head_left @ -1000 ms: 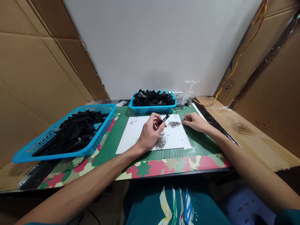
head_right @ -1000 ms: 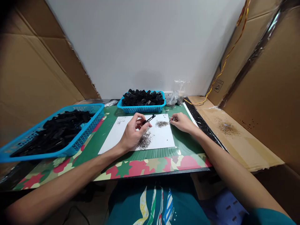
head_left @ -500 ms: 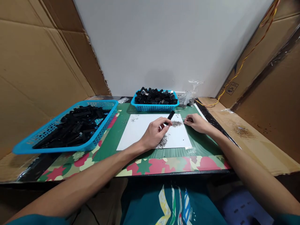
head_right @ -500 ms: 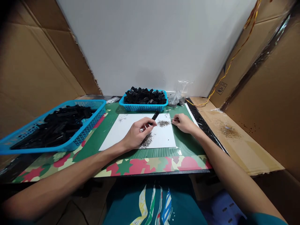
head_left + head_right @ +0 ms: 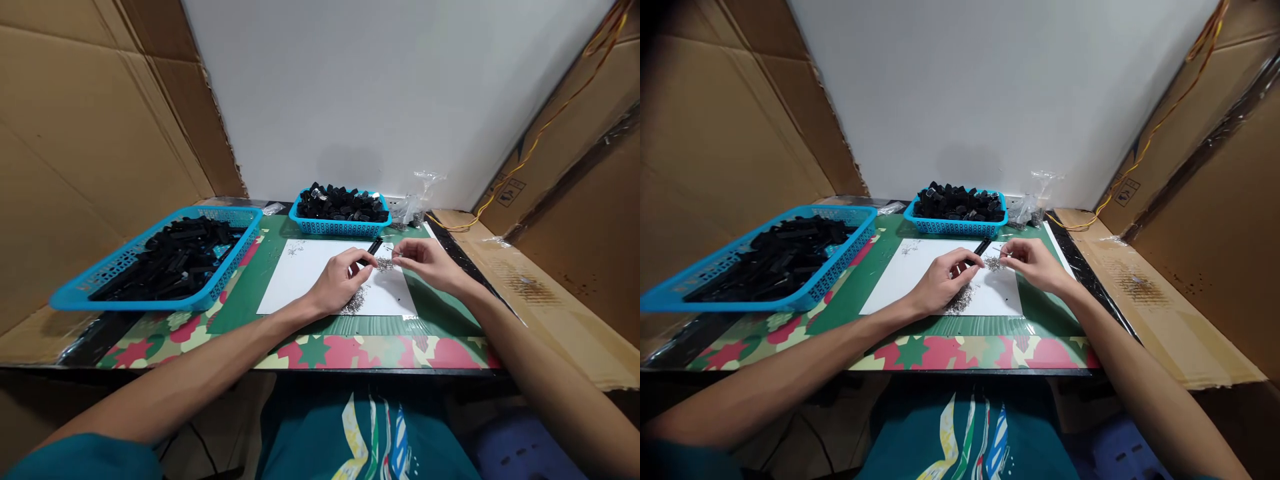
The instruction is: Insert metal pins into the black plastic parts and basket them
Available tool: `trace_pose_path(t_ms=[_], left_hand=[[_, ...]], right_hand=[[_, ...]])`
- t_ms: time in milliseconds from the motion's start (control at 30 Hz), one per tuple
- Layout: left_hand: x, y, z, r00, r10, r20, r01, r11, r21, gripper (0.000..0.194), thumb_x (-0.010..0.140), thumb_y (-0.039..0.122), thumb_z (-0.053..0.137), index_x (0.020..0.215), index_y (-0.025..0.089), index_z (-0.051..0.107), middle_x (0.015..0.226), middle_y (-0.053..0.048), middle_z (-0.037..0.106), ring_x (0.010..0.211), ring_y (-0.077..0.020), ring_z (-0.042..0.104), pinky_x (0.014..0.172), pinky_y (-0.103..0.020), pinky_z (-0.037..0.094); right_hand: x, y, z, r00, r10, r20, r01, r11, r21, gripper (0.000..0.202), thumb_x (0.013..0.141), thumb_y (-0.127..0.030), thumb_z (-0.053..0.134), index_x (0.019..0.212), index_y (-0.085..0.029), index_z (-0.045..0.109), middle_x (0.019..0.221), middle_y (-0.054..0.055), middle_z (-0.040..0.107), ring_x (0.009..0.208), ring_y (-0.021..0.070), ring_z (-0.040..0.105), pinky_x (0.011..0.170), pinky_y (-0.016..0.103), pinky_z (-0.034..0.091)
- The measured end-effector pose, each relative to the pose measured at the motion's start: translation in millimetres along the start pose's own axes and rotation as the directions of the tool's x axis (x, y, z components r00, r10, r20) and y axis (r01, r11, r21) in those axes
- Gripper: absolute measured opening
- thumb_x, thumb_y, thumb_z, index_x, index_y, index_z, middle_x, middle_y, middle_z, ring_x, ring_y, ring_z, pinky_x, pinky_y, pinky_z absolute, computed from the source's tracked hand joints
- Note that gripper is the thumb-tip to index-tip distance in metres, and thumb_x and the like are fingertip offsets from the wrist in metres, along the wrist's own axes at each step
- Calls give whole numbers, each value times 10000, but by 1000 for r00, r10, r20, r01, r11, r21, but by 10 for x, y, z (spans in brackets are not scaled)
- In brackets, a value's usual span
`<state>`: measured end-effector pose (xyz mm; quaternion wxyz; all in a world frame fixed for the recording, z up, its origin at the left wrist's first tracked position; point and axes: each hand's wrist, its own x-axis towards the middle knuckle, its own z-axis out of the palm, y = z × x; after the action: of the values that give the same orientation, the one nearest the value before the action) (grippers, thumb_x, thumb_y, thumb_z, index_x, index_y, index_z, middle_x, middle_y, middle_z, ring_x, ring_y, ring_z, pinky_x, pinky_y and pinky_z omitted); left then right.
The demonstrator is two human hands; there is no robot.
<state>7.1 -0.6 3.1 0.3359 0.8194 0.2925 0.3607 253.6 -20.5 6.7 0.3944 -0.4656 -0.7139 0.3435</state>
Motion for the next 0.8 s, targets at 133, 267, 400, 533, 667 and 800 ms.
trace_pose_path(t_ms=[133, 267, 400, 533, 667, 800], left_hand=[[4, 9, 35, 999, -47, 10, 48, 998, -49, 227, 966, 378, 637, 996, 170, 724, 968, -31, 708, 716, -129, 550, 669, -275, 446], [-4, -1, 47, 999, -46, 26, 48, 996, -72, 232, 971, 391, 621, 944, 170, 689, 903, -23, 686, 726, -139, 548, 676, -275, 430], [-19, 13, 29, 999, -5, 43, 8, 997, -76, 202, 1000, 324, 554, 947, 179, 684, 933, -24, 689, 837, -165, 588, 745, -286, 431], [-27, 35, 27, 999, 3, 45, -1, 999, -39, 237, 1019, 371, 554, 948, 179, 675, 930, -22, 670, 828, -163, 583, 737, -286, 424], [-19, 33, 31, 1000, -3, -16, 3, 1000, -16, 237, 1029, 372, 555, 962, 178, 674, 925, -24, 663, 813, -155, 566, 724, -279, 419], [-9, 23, 23, 999, -24, -27, 24, 999, -31, 257, 1035, 391, 554, 972, 178, 683, 929, -30, 674, 811, -156, 573, 711, -275, 419]], right_hand=[[-39, -120, 159, 997, -57, 45, 52, 993, 107, 300, 895, -486, 767, 895, -190, 715, 885, 56, 710, 785, 182, 620, 701, 322, 495], [-47, -188, 249, 995, -95, -1, 94, 985, 147, 312, 870, -489, 807, 959, -200, 728, 954, 70, 730, 855, 200, 660, 734, 329, 540], [-46, -215, 250, 994, -110, 4, 108, 979, 173, 308, 877, -469, 808, 1010, -198, 742, 1004, 83, 749, 897, 206, 681, 747, 325, 552], [-51, -214, 237, 994, -112, 10, 109, 981, 162, 301, 879, -465, 805, 1003, -195, 755, 999, 85, 756, 902, 214, 684, 751, 328, 547], [-44, -174, 250, 997, -73, -34, 76, 990, 120, 294, 899, -474, 777, 969, -188, 767, 953, 76, 755, 849, 207, 672, 735, 325, 531], [-25, -120, 287, 998, -17, -53, 24, 991, 134, 327, 877, -504, 788, 891, -178, 780, 876, 65, 751, 795, 198, 656, 711, 317, 509]])
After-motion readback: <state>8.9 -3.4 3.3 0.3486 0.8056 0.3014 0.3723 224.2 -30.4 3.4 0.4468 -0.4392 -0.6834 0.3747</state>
